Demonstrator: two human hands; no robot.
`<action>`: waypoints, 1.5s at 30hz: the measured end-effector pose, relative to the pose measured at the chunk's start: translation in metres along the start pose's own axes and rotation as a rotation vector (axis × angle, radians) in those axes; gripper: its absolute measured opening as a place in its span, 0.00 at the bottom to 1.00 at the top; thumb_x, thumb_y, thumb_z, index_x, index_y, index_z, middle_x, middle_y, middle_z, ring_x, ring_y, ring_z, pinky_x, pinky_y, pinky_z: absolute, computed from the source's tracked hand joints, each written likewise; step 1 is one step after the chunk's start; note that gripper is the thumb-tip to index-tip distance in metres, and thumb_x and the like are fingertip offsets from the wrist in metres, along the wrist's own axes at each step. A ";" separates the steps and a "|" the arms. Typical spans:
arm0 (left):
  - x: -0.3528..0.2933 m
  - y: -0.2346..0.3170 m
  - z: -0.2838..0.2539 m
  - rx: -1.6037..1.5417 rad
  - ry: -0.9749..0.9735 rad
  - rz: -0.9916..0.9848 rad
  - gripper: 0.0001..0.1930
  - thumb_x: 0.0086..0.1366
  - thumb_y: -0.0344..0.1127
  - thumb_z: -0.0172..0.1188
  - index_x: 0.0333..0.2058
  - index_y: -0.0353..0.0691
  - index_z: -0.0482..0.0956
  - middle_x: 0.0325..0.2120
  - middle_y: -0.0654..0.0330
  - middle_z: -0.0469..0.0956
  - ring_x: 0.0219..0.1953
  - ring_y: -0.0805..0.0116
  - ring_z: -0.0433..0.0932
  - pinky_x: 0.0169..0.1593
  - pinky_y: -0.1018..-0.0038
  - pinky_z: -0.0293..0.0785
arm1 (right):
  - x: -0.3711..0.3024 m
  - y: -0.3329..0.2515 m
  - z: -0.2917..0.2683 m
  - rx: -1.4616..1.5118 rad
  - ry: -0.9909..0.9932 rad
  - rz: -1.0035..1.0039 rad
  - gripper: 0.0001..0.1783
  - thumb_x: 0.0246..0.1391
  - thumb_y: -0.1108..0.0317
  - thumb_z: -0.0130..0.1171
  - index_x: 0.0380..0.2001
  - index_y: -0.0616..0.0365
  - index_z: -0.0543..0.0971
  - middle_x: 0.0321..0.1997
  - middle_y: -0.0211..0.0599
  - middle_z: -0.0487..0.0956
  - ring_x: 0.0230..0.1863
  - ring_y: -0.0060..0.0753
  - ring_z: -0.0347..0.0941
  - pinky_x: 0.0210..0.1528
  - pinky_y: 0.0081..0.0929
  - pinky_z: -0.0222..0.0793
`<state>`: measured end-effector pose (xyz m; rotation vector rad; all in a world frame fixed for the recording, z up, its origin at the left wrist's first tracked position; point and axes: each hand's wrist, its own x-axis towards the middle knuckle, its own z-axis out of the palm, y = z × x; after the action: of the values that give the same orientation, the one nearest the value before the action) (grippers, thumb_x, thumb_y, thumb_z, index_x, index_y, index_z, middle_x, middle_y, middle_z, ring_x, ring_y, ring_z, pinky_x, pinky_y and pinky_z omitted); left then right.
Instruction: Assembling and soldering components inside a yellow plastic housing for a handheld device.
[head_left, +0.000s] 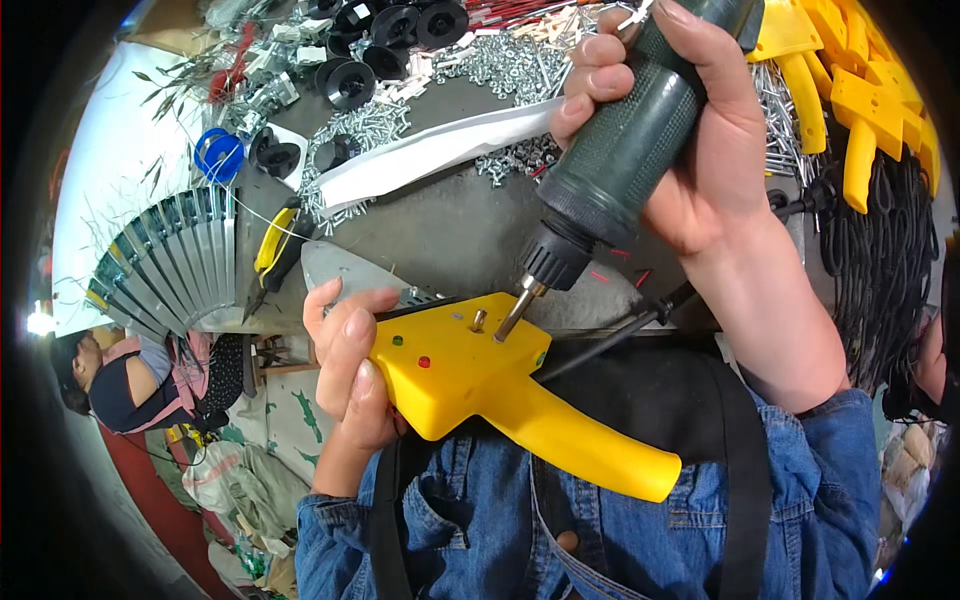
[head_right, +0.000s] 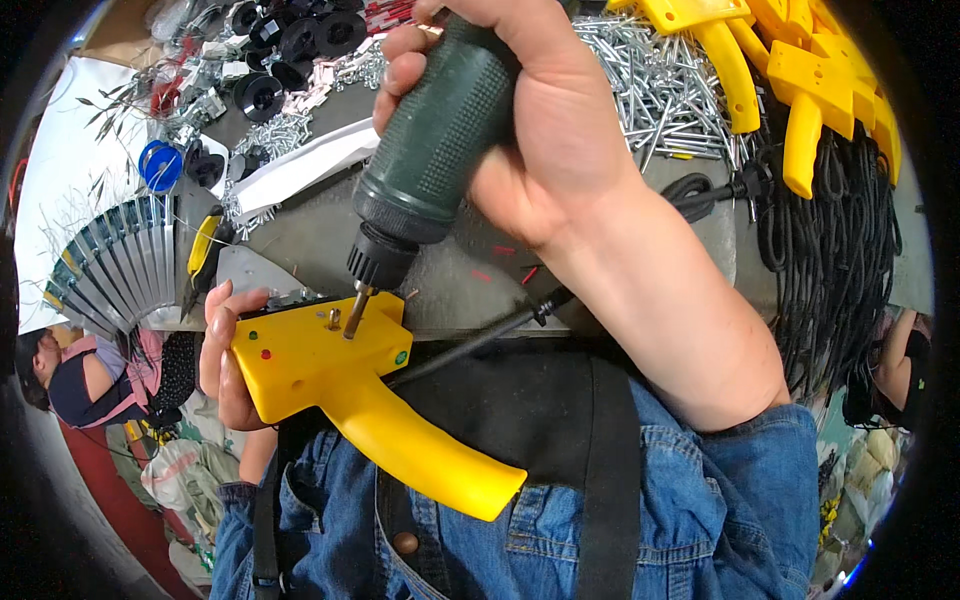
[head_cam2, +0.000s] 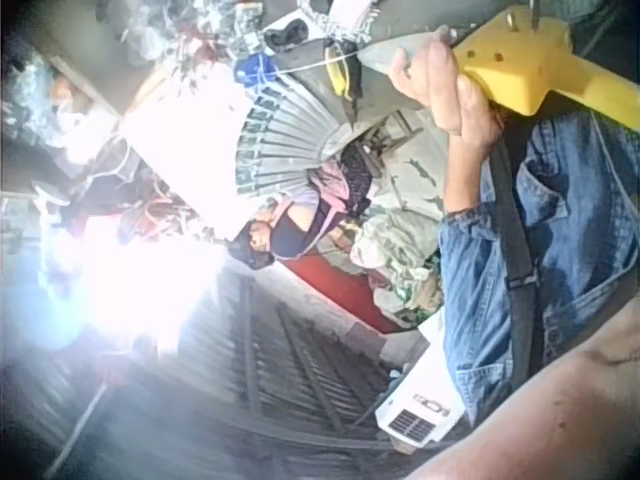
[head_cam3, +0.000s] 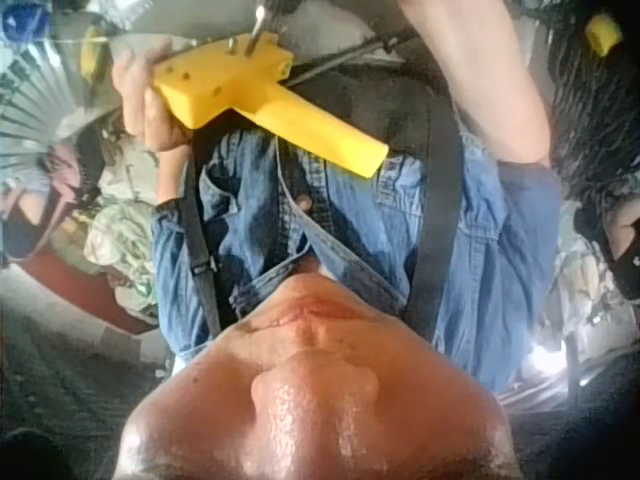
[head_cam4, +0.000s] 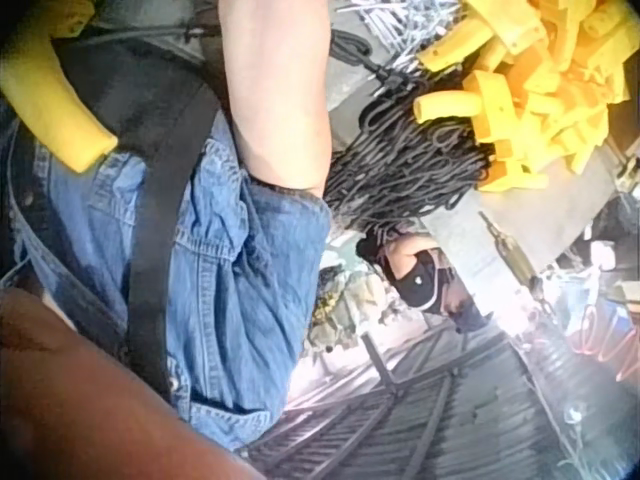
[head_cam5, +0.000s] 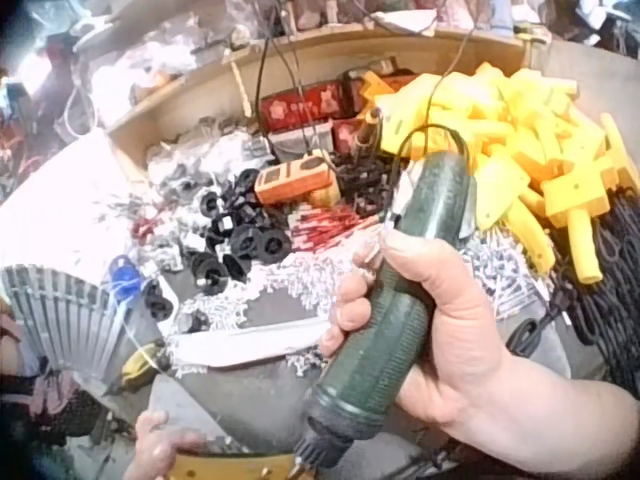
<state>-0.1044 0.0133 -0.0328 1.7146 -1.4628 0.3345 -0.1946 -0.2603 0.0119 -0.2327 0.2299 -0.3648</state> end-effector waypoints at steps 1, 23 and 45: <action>0.000 -0.001 0.000 0.025 -0.003 0.064 0.23 0.67 0.33 0.50 0.60 0.38 0.62 0.49 0.45 0.75 0.41 0.51 0.79 0.56 0.40 0.63 | 0.006 0.001 -0.005 -0.114 -0.052 -0.048 0.13 0.57 0.58 0.63 0.37 0.54 0.75 0.32 0.36 0.78 0.30 0.31 0.78 0.43 0.42 0.77; -0.009 -0.016 -0.001 -0.012 -0.087 -0.010 0.20 0.67 0.37 0.46 0.53 0.31 0.68 0.44 0.41 0.78 0.40 0.48 0.78 0.52 0.45 0.66 | 0.057 -0.028 -0.002 0.086 -1.208 0.137 0.30 0.59 0.45 0.62 0.57 0.52 0.74 0.40 0.32 0.79 0.35 0.25 0.74 0.48 0.33 0.68; 0.060 -0.012 0.006 0.105 -0.396 -0.114 0.39 0.41 0.41 0.74 0.56 0.43 0.74 0.39 0.55 0.77 0.45 0.52 0.75 0.51 0.60 0.69 | -0.111 -0.110 -0.039 -2.447 0.022 -0.897 0.23 0.48 0.65 0.69 0.49 0.58 0.78 0.48 0.41 0.80 0.54 0.48 0.72 0.59 0.40 0.64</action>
<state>-0.0779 -0.0322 -0.0013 2.0233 -1.6375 0.0077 -0.3411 -0.3252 0.0238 -2.8084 0.4848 -0.7948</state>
